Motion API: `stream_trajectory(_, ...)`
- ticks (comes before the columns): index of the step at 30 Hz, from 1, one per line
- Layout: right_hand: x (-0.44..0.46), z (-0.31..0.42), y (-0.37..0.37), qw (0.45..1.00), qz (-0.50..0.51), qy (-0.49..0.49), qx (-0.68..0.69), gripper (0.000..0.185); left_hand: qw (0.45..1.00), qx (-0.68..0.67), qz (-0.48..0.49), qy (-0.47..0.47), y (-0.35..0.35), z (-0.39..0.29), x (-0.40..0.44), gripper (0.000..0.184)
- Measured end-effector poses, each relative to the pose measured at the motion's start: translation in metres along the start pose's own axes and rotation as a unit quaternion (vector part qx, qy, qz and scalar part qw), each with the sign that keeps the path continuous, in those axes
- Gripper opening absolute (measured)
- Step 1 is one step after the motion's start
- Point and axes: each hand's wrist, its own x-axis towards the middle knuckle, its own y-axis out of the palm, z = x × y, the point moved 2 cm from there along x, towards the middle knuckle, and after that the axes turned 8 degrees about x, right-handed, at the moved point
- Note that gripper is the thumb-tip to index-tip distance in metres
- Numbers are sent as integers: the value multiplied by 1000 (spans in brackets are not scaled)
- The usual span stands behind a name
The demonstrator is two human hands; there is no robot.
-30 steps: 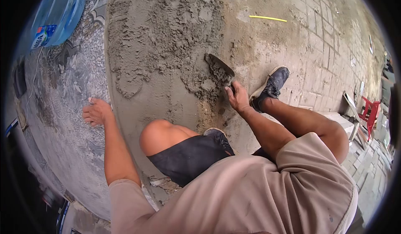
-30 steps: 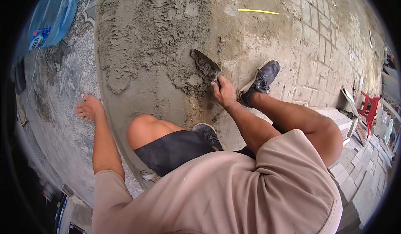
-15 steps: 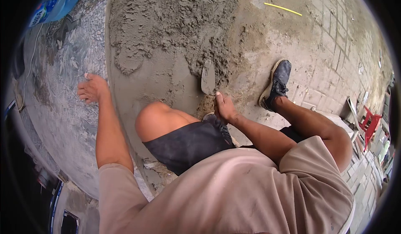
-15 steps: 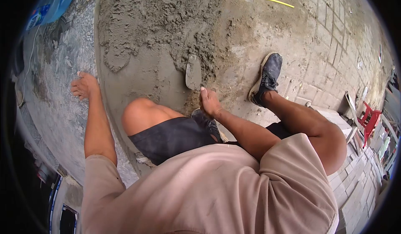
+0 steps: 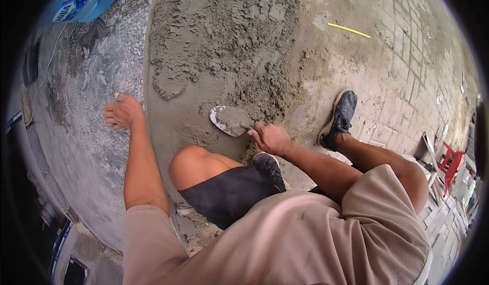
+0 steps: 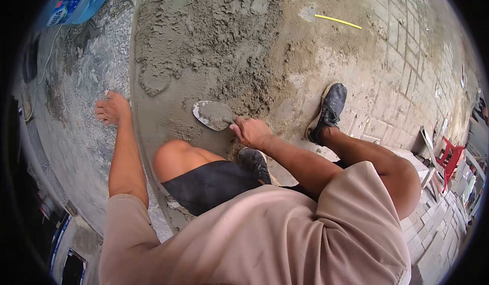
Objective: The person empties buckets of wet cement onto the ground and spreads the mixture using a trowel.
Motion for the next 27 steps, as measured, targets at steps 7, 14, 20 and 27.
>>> stream_trajectory(7,74,-54,-144,951,-295,11,-95,40,1000,-2,11,5,-2,-1,1,56)
stream_trajectory(14,149,-67,-203,923,-299,125,210,46,1000,12,11,0,-1,1,1,55)
stream_trajectory(20,127,16,-161,878,-36,124,460,46,999,21,24,10,-1,-1,1,59)
stream_trajectory(27,115,74,-74,986,-51,-82,136,43,999,20,32,3,-12,-4,-1,53)
